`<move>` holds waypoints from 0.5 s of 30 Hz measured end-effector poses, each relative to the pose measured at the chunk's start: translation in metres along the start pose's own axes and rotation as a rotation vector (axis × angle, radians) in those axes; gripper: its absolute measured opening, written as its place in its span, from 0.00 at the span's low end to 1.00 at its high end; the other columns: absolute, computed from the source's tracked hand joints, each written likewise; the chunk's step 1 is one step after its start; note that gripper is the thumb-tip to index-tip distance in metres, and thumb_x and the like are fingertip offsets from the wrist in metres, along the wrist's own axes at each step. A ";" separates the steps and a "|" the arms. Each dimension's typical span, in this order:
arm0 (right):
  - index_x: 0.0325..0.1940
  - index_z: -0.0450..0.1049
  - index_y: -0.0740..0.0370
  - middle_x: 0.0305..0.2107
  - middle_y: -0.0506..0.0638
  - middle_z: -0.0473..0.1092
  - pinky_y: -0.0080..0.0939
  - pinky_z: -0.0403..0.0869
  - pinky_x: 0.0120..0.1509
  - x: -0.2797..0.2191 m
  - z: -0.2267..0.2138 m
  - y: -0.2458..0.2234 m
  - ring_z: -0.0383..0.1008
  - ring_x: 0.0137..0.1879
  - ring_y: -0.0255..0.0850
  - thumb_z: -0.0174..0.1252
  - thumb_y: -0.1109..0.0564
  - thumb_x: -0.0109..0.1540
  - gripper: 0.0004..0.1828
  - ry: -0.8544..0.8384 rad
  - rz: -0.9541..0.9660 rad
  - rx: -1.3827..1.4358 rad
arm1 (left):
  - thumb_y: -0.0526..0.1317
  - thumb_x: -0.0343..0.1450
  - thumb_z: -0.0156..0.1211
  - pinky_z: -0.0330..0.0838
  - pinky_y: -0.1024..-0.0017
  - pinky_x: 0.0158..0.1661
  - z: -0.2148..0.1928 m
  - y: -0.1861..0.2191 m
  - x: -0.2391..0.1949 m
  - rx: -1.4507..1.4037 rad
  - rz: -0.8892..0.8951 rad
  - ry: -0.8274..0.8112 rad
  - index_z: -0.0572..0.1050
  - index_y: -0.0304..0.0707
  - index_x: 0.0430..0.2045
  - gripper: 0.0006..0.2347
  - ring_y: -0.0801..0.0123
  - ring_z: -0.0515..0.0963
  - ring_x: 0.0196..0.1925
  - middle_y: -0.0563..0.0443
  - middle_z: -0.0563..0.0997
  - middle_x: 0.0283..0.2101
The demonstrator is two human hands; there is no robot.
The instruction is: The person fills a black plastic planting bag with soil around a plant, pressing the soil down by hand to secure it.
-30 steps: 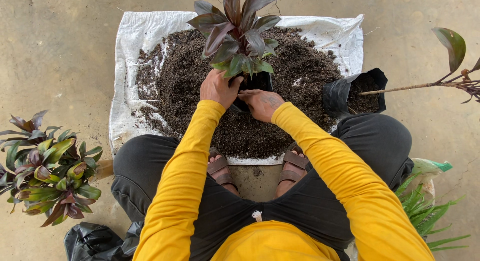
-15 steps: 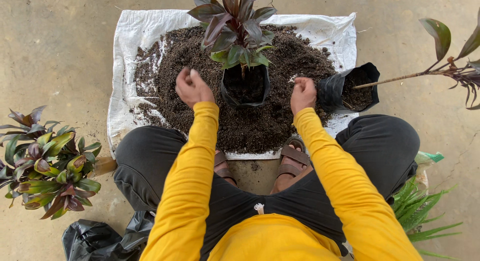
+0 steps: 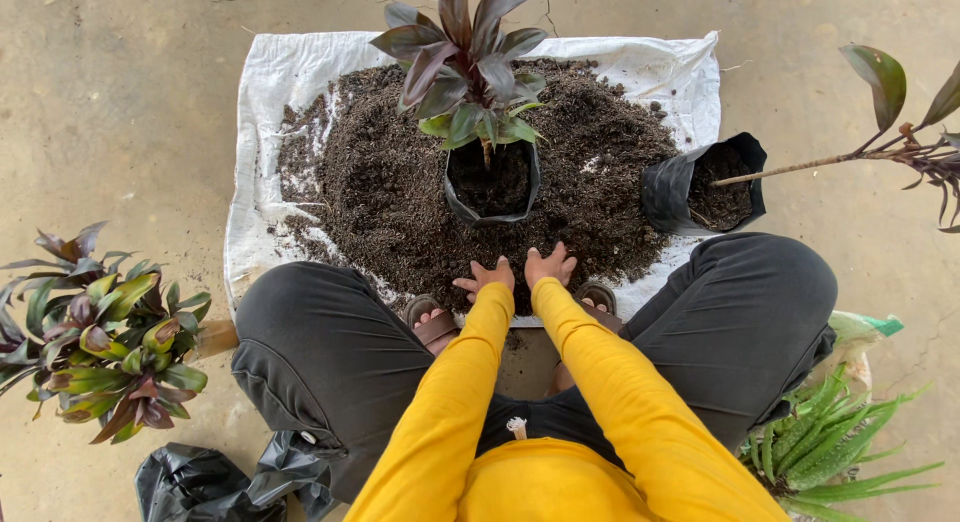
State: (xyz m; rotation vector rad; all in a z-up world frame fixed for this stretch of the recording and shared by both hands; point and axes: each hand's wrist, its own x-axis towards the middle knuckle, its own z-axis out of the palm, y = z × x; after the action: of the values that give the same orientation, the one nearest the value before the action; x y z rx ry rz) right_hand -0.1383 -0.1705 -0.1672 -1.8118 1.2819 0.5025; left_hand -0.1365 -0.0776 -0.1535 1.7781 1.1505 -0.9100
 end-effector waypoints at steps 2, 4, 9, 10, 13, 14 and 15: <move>0.77 0.46 0.38 0.74 0.54 0.36 0.61 0.51 0.77 0.004 0.007 0.002 0.47 0.76 0.60 0.47 0.34 0.65 0.38 -0.060 -0.013 0.019 | 0.62 0.72 0.43 0.43 0.42 0.69 0.009 0.000 -0.004 0.023 0.037 -0.053 0.38 0.64 0.72 0.34 0.45 0.42 0.76 0.46 0.29 0.75; 0.76 0.49 0.38 0.73 0.55 0.39 0.60 0.52 0.77 0.028 0.023 0.012 0.49 0.75 0.61 0.47 0.32 0.64 0.37 -0.071 -0.018 0.048 | 0.61 0.73 0.41 0.45 0.42 0.68 0.028 -0.005 0.023 -0.016 0.057 -0.076 0.38 0.64 0.72 0.33 0.43 0.44 0.75 0.45 0.29 0.75; 0.70 0.59 0.39 0.69 0.57 0.47 0.56 0.58 0.72 0.031 0.024 0.013 0.57 0.71 0.59 0.50 0.32 0.64 0.32 -0.075 0.009 0.239 | 0.57 0.75 0.38 0.51 0.45 0.68 0.018 0.005 -0.018 -0.093 0.102 -0.146 0.40 0.59 0.72 0.30 0.43 0.47 0.75 0.40 0.37 0.74; 0.66 0.64 0.45 0.66 0.59 0.55 0.53 0.59 0.72 0.023 0.018 0.009 0.58 0.71 0.57 0.50 0.30 0.62 0.33 -0.078 -0.010 0.251 | 0.56 0.76 0.37 0.51 0.48 0.68 0.015 0.006 -0.023 -0.087 0.136 -0.166 0.43 0.54 0.72 0.28 0.43 0.48 0.75 0.38 0.39 0.73; 0.63 0.68 0.51 0.63 0.60 0.62 0.49 0.60 0.73 0.019 0.010 0.005 0.59 0.71 0.55 0.51 0.29 0.61 0.34 -0.067 -0.084 0.276 | 0.55 0.77 0.33 0.53 0.50 0.68 0.009 0.009 -0.041 -0.046 0.217 -0.236 0.45 0.48 0.72 0.28 0.45 0.49 0.75 0.38 0.41 0.73; 0.63 0.68 0.51 0.63 0.60 0.62 0.49 0.60 0.73 0.021 0.009 0.005 0.59 0.71 0.54 0.51 0.30 0.62 0.33 -0.053 -0.136 0.292 | 0.56 0.77 0.30 0.53 0.50 0.67 0.006 0.011 -0.047 -0.007 0.267 -0.286 0.45 0.46 0.72 0.28 0.47 0.49 0.75 0.40 0.41 0.73; 0.63 0.68 0.51 0.63 0.60 0.62 0.49 0.60 0.73 0.025 0.003 0.007 0.59 0.71 0.54 0.51 0.30 0.62 0.33 -0.052 -0.138 0.293 | 0.56 0.77 0.30 0.53 0.50 0.67 0.013 0.011 -0.050 -0.008 0.270 -0.287 0.45 0.46 0.72 0.28 0.47 0.49 0.75 0.40 0.41 0.73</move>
State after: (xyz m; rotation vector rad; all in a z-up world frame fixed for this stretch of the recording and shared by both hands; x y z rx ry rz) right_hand -0.1342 -0.1829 -0.1896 -1.6167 1.1216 0.2681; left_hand -0.1441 -0.1096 -0.1122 1.6805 0.7127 -0.9562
